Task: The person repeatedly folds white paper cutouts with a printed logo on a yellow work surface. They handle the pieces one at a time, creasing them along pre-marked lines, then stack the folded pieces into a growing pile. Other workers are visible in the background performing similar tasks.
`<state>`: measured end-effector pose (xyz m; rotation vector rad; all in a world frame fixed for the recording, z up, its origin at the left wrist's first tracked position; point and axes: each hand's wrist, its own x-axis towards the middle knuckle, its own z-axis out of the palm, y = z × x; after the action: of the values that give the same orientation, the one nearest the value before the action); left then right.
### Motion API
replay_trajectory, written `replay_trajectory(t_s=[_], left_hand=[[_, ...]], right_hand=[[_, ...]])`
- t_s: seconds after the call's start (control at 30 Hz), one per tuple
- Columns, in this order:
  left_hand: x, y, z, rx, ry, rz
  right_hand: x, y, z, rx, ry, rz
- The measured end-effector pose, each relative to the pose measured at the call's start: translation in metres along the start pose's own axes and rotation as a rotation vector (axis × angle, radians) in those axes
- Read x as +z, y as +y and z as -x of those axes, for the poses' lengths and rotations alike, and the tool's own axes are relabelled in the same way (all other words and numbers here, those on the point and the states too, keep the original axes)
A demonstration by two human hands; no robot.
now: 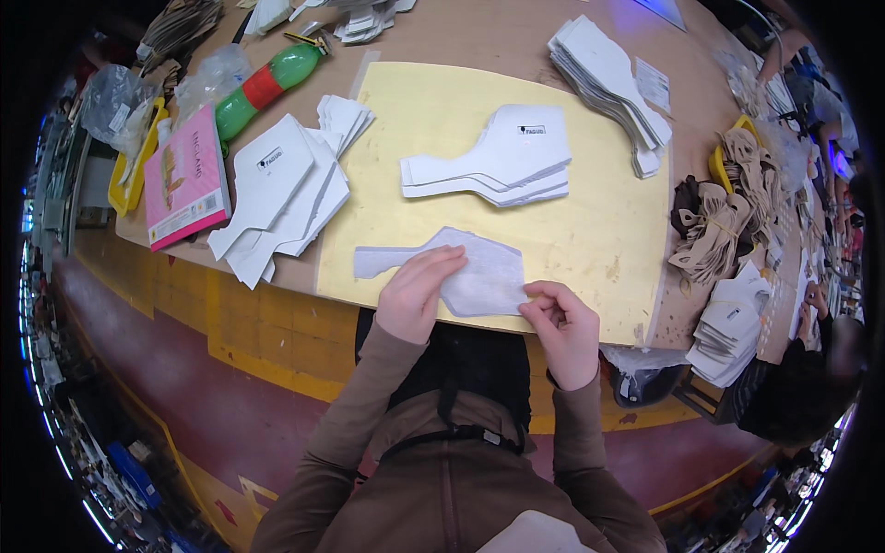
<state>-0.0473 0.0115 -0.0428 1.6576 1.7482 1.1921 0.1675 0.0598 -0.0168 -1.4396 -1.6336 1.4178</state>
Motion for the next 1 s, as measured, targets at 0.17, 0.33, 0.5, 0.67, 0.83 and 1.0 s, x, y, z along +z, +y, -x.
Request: replay_trajectory(t_s=[0.17,0.33,0.5,0.67,0.83,1.0], left_hand=[[-0.001,0.001,-0.002,0.024,-0.033,-0.034],[-0.005,0.011,0.002,0.039,-0.120,-0.005],[-0.001,0.026,0.006,0.202,-0.189,-0.190],[0.008,0.032,-0.011,0.160,-0.277,-0.074],[0.021,0.012,-0.051,0.239,-0.569,0.134],[0.019,0.002,-0.060,0.129,-0.734,0.300]], right_hand=[[-0.004,0.006,0.004,0.033,-0.011,-0.057],[-0.002,0.004,0.008,-0.041,-0.012,0.018],[0.000,0.000,0.006,0.034,-0.025,-0.134],[-0.003,-0.001,0.005,0.034,-0.058,-0.170],[-0.003,0.001,0.006,-0.001,-0.037,-0.215],[-0.004,0.003,0.006,-0.035,-0.001,-0.235]])
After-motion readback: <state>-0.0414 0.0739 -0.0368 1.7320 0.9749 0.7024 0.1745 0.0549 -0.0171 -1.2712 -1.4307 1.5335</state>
